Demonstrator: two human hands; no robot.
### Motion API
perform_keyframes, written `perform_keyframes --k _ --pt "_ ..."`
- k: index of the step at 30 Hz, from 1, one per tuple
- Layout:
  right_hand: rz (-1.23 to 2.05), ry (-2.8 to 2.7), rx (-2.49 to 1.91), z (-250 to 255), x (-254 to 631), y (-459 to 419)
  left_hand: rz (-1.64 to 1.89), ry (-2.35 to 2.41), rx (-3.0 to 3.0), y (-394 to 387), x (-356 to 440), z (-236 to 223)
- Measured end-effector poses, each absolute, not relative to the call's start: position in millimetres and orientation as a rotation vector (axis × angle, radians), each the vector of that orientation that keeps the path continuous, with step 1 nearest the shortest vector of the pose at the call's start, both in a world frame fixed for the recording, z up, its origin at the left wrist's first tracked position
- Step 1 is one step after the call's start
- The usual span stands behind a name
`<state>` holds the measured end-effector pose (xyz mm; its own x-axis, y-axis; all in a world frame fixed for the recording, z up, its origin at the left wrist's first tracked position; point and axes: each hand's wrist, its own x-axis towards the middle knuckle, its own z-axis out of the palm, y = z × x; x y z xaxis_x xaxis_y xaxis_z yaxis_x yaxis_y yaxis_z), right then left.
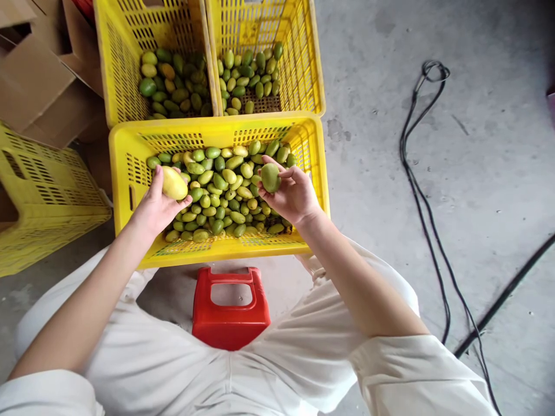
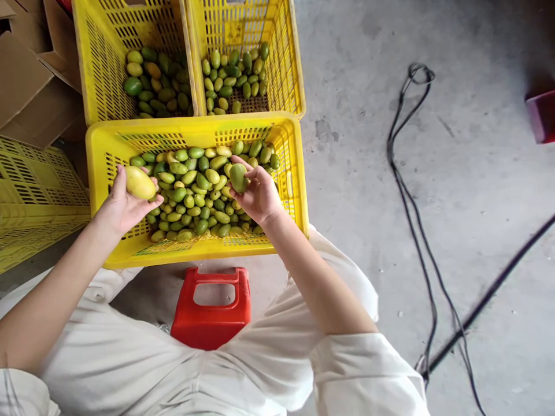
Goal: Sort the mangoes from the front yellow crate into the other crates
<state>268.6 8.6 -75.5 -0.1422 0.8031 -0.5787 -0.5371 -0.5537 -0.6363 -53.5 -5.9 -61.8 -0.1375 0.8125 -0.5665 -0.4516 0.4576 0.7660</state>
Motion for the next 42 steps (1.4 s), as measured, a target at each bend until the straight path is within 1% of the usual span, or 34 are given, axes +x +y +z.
perform_keyframes --k 10,16,22,27,32,36,42 --pt "1.877 -0.436 -1.107 -71 264 8 0.951 1.219 0.313 0 -58 -48" --pt "1.863 -0.495 -1.113 -74 269 9 1.013 1.280 0.198 2 -50 -38" --pt "1.864 -0.448 -1.056 -72 267 8 1.188 1.347 0.106 8 -47 -38" --pt "1.867 -0.412 -1.085 -67 262 9 1.191 1.425 0.020 10 -50 -39" --pt "1.852 -0.398 -1.098 -59 259 8 1.287 1.455 0.038 5 -44 -42" --pt "1.848 -0.278 -1.042 -53 256 9 1.236 1.411 -0.010 4 -40 -37" --pt "1.871 -0.291 -1.123 -59 259 13 1.134 1.362 -0.074 11 -37 -23"
